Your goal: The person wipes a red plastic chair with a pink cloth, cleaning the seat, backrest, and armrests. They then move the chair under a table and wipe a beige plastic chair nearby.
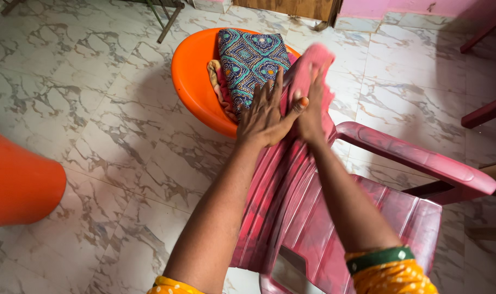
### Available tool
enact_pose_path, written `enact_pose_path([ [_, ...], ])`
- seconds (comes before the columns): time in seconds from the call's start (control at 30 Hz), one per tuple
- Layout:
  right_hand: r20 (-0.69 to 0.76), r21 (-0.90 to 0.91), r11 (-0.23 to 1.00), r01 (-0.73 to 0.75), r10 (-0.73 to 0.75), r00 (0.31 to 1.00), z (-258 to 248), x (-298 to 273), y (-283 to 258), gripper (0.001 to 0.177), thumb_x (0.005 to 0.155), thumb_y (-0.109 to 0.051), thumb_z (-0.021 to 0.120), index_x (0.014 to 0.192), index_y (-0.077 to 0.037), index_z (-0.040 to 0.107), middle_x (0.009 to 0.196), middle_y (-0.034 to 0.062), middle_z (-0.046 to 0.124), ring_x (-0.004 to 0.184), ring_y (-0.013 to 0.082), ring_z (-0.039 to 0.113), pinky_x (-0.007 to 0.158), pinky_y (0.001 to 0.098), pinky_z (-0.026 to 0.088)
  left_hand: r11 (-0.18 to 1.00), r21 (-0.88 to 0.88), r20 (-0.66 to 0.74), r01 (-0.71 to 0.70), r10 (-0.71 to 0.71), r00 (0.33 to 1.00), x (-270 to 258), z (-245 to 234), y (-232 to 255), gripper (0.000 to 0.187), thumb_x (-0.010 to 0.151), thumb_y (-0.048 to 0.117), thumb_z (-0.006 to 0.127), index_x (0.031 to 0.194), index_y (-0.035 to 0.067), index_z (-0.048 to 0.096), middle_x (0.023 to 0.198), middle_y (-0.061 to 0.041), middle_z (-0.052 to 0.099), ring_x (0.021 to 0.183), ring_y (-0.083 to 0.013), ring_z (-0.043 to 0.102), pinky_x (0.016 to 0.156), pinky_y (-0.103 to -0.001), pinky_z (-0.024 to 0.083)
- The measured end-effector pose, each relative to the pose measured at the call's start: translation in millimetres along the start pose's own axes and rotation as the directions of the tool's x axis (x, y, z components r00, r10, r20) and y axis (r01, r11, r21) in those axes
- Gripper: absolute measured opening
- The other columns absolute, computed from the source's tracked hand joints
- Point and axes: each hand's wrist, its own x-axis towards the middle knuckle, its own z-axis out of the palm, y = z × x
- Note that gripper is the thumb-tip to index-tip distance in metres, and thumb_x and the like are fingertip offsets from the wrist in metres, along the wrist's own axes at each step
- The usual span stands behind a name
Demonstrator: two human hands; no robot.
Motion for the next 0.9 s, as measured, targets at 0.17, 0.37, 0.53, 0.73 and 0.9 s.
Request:
enact_pose_path([
  [0.17,0.054,0.039,0.991,-0.131,0.129,0.99,15.8,-0.8,-17.1,0.077,0.109,-0.039,0.044,0.166,0.0,0.011,0.175,0.023,0.013,0.163,0.0375,0.01,0.133,0.0471,0.012,1.0,0.014,0.016,0.015,-0.015,1.0,4.0,-2.6,3.0,0.11,0.078,0.094,0.029,0.164,0.035,-0.009,0.172,-0.012,0.015,0.157,-0.0401,0.013,0.117,-0.073,0.016],
  [0.37,0.165,-0.005,0.984,-0.181,0.179,0.97,47.9,-143.1,-57.9,0.094,0.104,-0.065,0.029,0.163,0.005,0.007,0.172,0.0299,0.007,0.16,0.0436,-0.001,0.127,0.0501,0.001,1.0,-0.013,0.019,0.001,-0.001,1.0,3.5,-5.4,2.8,0.112,0.076,0.094,0.027,0.164,0.033,-0.004,0.171,-0.012,0.018,0.157,-0.0387,0.016,0.116,-0.075,0.014],
  [0.53,-0.046,0.331,0.919,-0.215,0.243,0.969,45.2,-38.4,-34.2,0.081,0.108,-0.05,0.037,0.164,0.0,0.008,0.174,0.0222,0.011,0.162,0.0375,0.011,0.131,0.0476,0.012,0.994,0.105,-0.002,-0.027,0.027,1.0,0.2,-7.2,6.8,0.11,0.081,0.092,0.034,0.164,0.024,0.01,0.172,-0.013,0.016,0.158,-0.0382,0.014,0.118,-0.075,0.009],
  [0.73,-0.188,0.115,0.993,0.042,-0.02,0.982,-1.0,70.7,-0.8,0.058,0.108,-0.041,0.053,0.147,0.001,0.05,0.144,0.0242,0.059,0.136,0.032,0.055,0.115,0.0405,0.04,0.988,0.146,0.0,-0.05,0.05,0.999,-7.1,-9.1,11.0,0.116,0.079,0.092,0.039,0.165,0.02,0.01,0.17,-0.017,0.017,0.156,-0.041,0.015,0.117,-0.074,0.01],
  [0.9,-0.242,0.175,0.94,-0.293,0.329,0.913,-3.5,56.6,34.1,0.06,0.109,-0.053,0.04,0.095,0.001,0.061,0.079,0.0124,0.059,0.077,0.0209,0.051,0.074,0.0417,0.047,0.978,0.203,0.003,-0.05,0.051,0.999,-6.8,-9.9,15.1,0.121,0.075,0.095,0.041,0.165,0.02,0.008,0.167,-0.019,0.022,0.153,-0.044,0.022,0.117,-0.073,0.015],
])
